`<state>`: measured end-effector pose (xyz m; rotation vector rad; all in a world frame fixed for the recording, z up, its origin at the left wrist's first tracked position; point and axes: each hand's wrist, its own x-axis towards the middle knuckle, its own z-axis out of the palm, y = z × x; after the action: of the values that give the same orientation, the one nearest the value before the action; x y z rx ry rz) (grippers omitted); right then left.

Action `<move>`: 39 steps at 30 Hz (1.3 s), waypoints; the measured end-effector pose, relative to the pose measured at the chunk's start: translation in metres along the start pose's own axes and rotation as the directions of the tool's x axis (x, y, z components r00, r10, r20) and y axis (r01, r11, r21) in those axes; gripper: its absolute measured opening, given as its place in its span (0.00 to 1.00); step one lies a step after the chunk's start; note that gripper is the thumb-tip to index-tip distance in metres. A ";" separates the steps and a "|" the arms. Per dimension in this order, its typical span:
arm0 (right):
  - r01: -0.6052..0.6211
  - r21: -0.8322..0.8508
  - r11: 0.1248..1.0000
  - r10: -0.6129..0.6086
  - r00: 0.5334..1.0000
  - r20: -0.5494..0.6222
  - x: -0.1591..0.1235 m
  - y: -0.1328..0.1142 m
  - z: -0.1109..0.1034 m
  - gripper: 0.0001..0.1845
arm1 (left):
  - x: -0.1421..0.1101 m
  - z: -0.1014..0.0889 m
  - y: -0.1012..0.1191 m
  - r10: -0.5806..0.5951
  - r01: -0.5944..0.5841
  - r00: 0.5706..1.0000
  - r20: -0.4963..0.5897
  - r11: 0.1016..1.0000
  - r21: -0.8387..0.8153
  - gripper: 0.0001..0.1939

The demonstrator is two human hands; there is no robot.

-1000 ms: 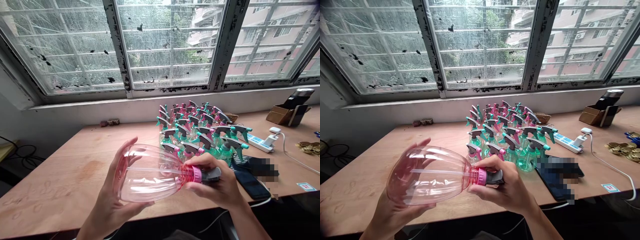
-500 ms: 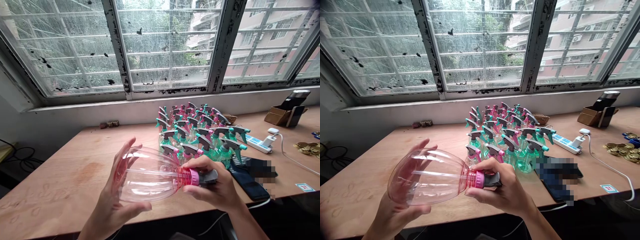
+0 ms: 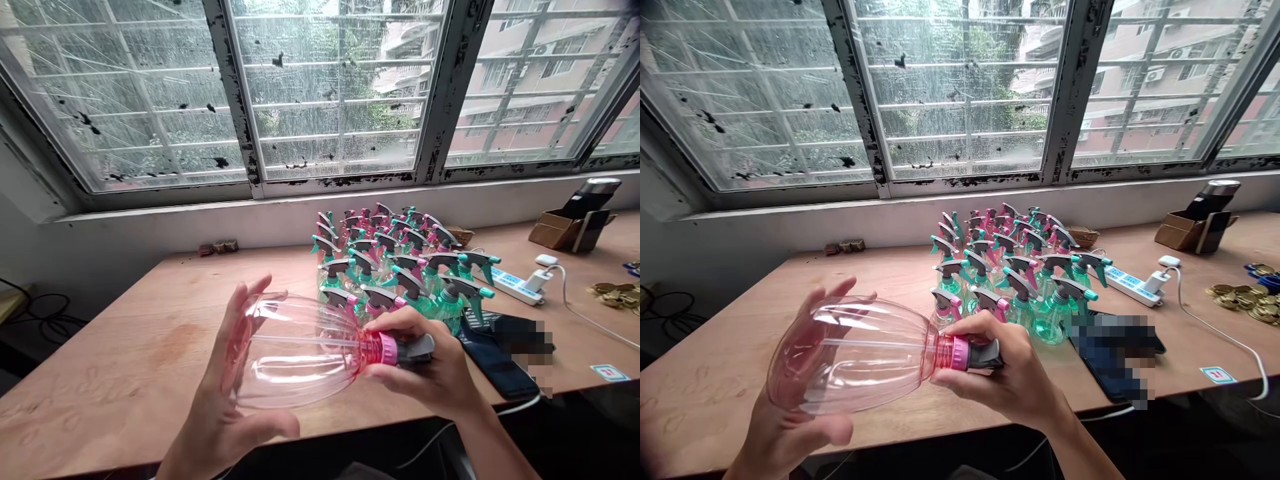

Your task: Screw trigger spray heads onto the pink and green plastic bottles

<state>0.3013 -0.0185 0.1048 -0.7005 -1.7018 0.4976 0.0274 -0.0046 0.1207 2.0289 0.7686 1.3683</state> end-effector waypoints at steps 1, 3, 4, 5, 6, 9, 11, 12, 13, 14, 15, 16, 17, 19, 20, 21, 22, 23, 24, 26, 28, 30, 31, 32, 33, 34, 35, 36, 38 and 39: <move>-0.003 -0.001 1.000 0.003 1.000 -0.003 0.000 0.000 0.000 0.18 | 0.000 -0.001 0.000 -0.007 0.007 1.000 0.001 1.000 0.004 0.57; -0.014 0.000 1.000 0.014 1.000 -0.008 0.000 0.000 0.000 0.19 | 0.000 -0.002 -0.002 -0.006 0.006 1.000 -0.004 1.000 0.014 0.54; -0.019 0.004 1.000 0.019 1.000 -0.012 0.001 0.000 0.000 0.19 | -0.001 -0.003 -0.003 0.000 0.000 1.000 -0.003 1.000 0.015 0.54; -0.022 0.009 1.000 0.023 1.000 -0.017 0.001 0.000 0.000 0.19 | -0.001 -0.003 -0.005 0.012 -0.012 1.000 0.005 1.000 0.008 0.54; -0.022 0.015 1.000 0.022 1.000 -0.020 0.001 0.000 0.000 0.19 | 0.000 -0.004 -0.007 0.030 -0.030 0.999 0.012 1.000 -0.004 0.54; -0.026 0.025 0.999 0.027 0.999 -0.025 0.001 0.000 0.000 0.18 | 0.000 -0.004 -0.012 0.105 -0.105 0.994 0.026 0.994 -0.028 0.51; -0.029 0.017 0.999 0.029 0.999 -0.026 0.001 0.001 -0.001 0.18 | 0.001 -0.003 -0.012 0.120 -0.120 0.993 0.017 0.993 -0.014 0.52; -0.028 0.009 1.000 0.028 0.999 -0.026 0.001 0.001 -0.001 0.18 | 0.001 -0.002 -0.010 0.102 -0.102 0.995 0.012 0.995 -0.007 0.54; -0.026 0.002 1.000 0.026 0.999 -0.023 0.001 0.001 -0.001 0.18 | 0.001 -0.002 -0.009 0.073 -0.073 0.997 0.015 0.997 -0.004 0.56; -0.024 -0.003 1.000 0.024 1.000 -0.018 0.001 0.000 -0.001 0.18 | 0.001 -0.002 -0.007 0.044 -0.044 0.999 0.017 0.999 -0.007 0.58; -0.025 -0.008 1.000 0.025 1.000 -0.011 0.001 0.000 -0.001 0.18 | 0.001 -0.002 -0.005 0.017 -0.016 1.000 0.022 1.000 -0.011 0.59; -0.027 -0.011 1.000 0.027 1.000 -0.006 0.001 0.000 -0.001 0.18 | 0.001 -0.003 -0.004 0.001 -0.001 1.000 0.028 1.000 -0.015 0.58; -0.032 -0.011 0.999 0.032 0.999 -0.005 0.002 0.000 -0.001 0.18 | 0.001 -0.003 -0.003 -0.004 0.005 0.999 0.036 1.000 -0.014 0.56; -0.042 -0.009 0.999 0.041 0.999 -0.010 0.003 -0.001 -0.001 0.17 | 0.001 -0.005 -0.004 0.005 -0.005 0.999 0.045 1.000 -0.013 0.52; -0.044 -0.004 0.999 0.044 0.999 -0.013 0.004 -0.001 -0.001 0.17 | 0.001 -0.006 -0.005 0.007 -0.006 0.999 0.050 1.000 -0.013 0.52; -0.046 0.007 0.999 0.046 0.999 -0.015 0.004 -0.001 -0.001 0.16 | 0.001 -0.007 -0.006 0.010 -0.009 0.998 0.054 1.000 -0.013 0.52; -0.046 0.021 0.999 0.047 0.999 -0.015 0.005 -0.002 -0.001 0.16 | 0.001 -0.007 -0.008 0.025 -0.025 0.998 0.058 1.000 -0.015 0.53; -0.047 0.033 0.998 0.047 0.999 -0.014 0.006 -0.002 -0.002 0.15 | 0.001 -0.008 -0.009 0.043 -0.043 0.997 0.061 0.999 -0.010 0.52; -0.047 0.042 0.998 0.047 0.999 -0.014 0.006 -0.002 -0.003 0.14 | 0.001 -0.008 -0.011 0.076 -0.076 0.995 0.058 0.997 -0.002 0.52; -0.049 0.051 0.998 0.050 0.999 -0.016 0.007 -0.003 -0.003 0.13 | 0.001 -0.008 -0.012 0.123 -0.123 0.992 0.035 0.992 0.020 0.51; -0.046 0.048 0.998 0.047 0.999 -0.018 0.006 -0.003 -0.004 0.14 | 0.001 -0.007 -0.010 0.104 -0.105 0.994 0.016 0.994 0.040 0.53; -0.041 0.047 0.998 0.042 0.999 -0.019 0.004 -0.003 -0.004 0.15 | 0.002 -0.005 -0.008 0.076 -0.078 0.997 0.030 0.995 0.064 0.56; -0.040 0.049 0.998 0.041 0.999 -0.020 0.004 -0.002 -0.003 0.15 | 0.003 -0.005 -0.006 0.073 -0.076 0.997 0.040 0.994 0.078 0.57; -0.040 0.053 0.998 0.041 0.999 -0.022 0.003 -0.001 -0.003 0.16 | 0.003 -0.004 -0.004 0.090 -0.094 0.995 0.043 0.992 0.089 0.57; -0.042 0.061 0.997 0.044 0.999 -0.024 0.002 -0.001 -0.003 0.16 | 0.004 -0.003 -0.003 0.107 -0.110 0.994 0.039 0.989 0.094 0.57; -0.048 0.072 0.996 0.050 0.998 -0.024 0.002 0.000 -0.004 0.16 | 0.004 -0.003 -0.002 0.119 -0.121 0.992 0.032 0.989 0.090 0.56; -0.055 0.086 0.995 0.057 0.998 -0.023 0.002 0.001 -0.004 0.16 | 0.003 -0.002 -0.001 0.124 -0.126 0.992 0.022 0.989 0.077 0.55; -0.061 0.104 0.993 0.064 0.998 -0.023 0.002 0.001 -0.004 0.15 | 0.003 -0.001 0.000 0.126 -0.126 0.992 0.013 0.990 0.059 0.54; -0.077 0.134 0.988 0.080 0.997 -0.017 0.003 0.002 -0.005 0.15 | 0.002 0.000 0.000 0.104 -0.104 0.995 0.003 0.994 0.018 0.49; -0.083 0.143 0.986 0.086 0.996 -0.014 0.003 0.002 -0.005 0.15 | 0.001 0.000 0.000 0.090 -0.090 0.996 0.008 0.996 -0.003 0.47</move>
<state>0.3062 -0.0150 0.1074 -0.6737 -1.6053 0.6624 0.0275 -0.0036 0.1216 2.0883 0.6791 1.4084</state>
